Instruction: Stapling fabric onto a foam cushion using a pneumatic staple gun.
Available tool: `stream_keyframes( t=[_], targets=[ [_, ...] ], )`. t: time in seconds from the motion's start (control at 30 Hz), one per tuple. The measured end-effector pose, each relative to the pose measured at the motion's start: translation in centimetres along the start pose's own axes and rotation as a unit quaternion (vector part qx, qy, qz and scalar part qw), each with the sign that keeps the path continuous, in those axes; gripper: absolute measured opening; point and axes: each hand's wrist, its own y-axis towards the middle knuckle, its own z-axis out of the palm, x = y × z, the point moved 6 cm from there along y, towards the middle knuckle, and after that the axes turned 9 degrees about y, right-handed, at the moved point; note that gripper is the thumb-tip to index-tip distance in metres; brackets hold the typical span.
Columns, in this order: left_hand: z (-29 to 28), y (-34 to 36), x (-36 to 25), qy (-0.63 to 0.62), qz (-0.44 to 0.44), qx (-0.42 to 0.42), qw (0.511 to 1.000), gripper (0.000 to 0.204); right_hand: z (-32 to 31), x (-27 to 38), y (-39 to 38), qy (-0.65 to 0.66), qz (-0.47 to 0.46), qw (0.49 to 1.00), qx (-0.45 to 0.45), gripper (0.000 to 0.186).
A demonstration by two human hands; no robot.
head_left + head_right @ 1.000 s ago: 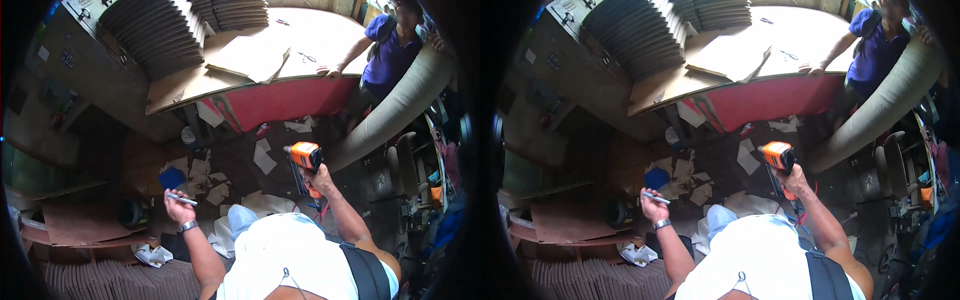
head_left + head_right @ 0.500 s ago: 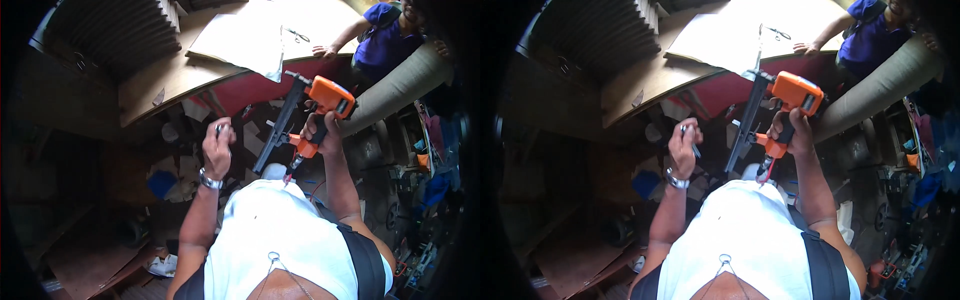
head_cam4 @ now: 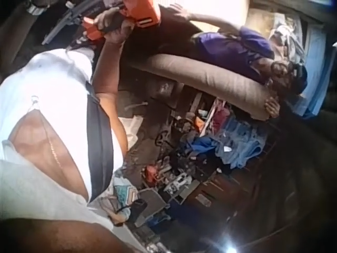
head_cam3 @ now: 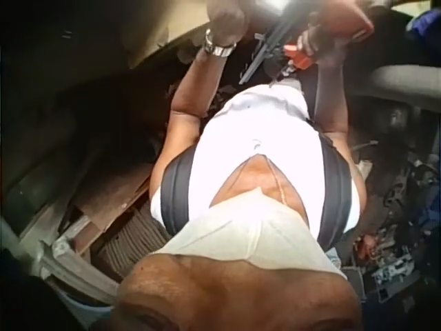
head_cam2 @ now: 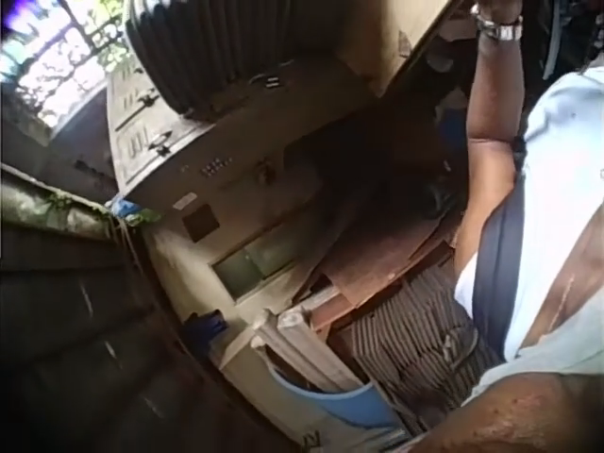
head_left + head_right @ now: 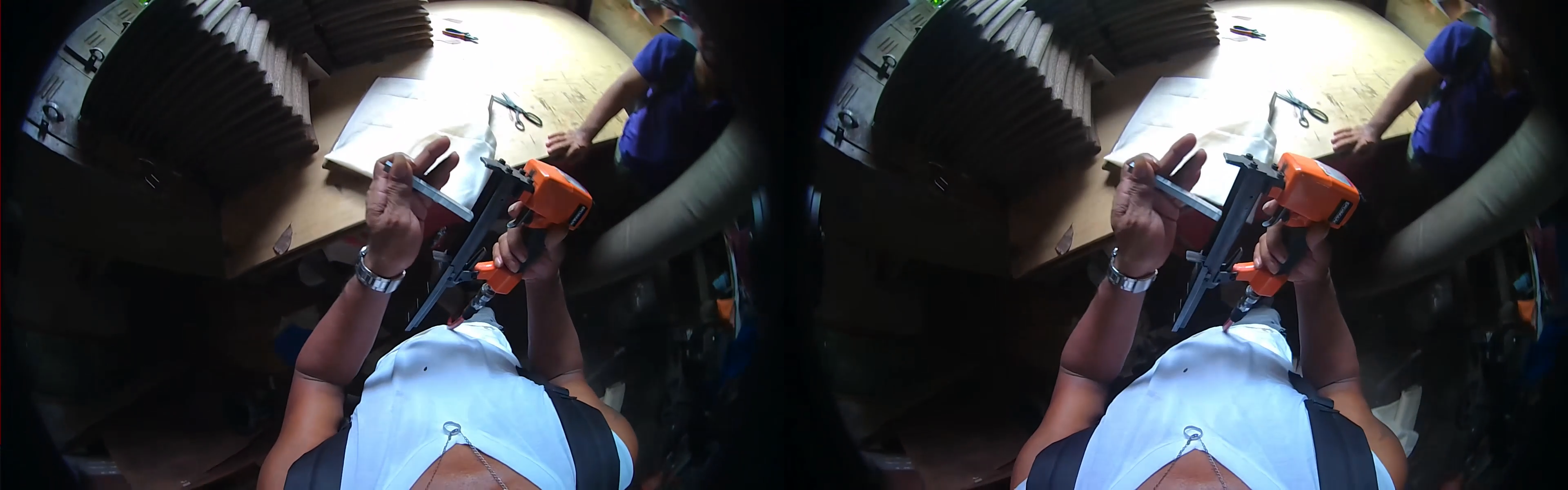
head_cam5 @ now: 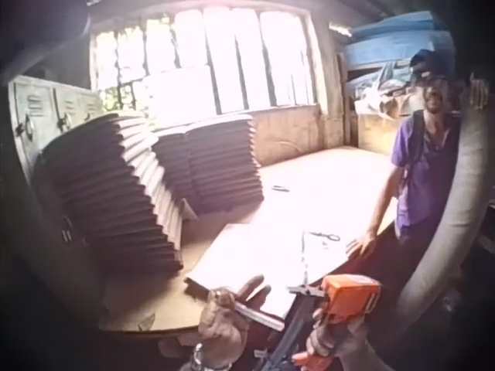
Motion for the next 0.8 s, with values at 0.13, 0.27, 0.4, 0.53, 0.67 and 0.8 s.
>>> stream_keyframes(
  t=[0.13, 0.27, 0.4, 0.53, 0.67, 0.8],
  targets=[
    [2.4, 5.1, 3.1, 0.102, 0.067, 0.009, 0.992, 0.023, -5.2, 2.9, 3.6, 0.052, 0.026, 0.998, 0.016, 0.085],
    [4.2, 10.0, 4.6, 0.229, 0.120, -0.004, 0.966, 0.018, -9.5, 5.4, 7.4, 0.079, 0.043, 0.995, 0.031, 0.082],
    [4.4, 13.1, 6.2, 0.443, 0.023, 0.019, 0.896, 0.046, -12.2, 6.6, 10.5, 0.134, 0.058, 0.989, 0.016, 0.081],
    [2.3, 15.1, 8.2, 0.475, -0.028, 0.008, 0.880, 0.085, -14.2, 6.7, 12.6, 0.200, 0.044, 0.979, 0.019, 0.083],
    [-3.5, 12.7, 6.3, 0.420, -0.084, -0.065, 0.901, 0.082, -16.8, 8.6, 14.3, 0.170, 0.024, 0.985, -0.017, 0.084],
    [-4.6, 6.5, 8.8, 0.298, -0.171, 0.010, 0.939, 0.058, -18.5, 11.8, 16.4, 0.077, 0.005, 0.993, -0.089, 0.084]
  ],
)
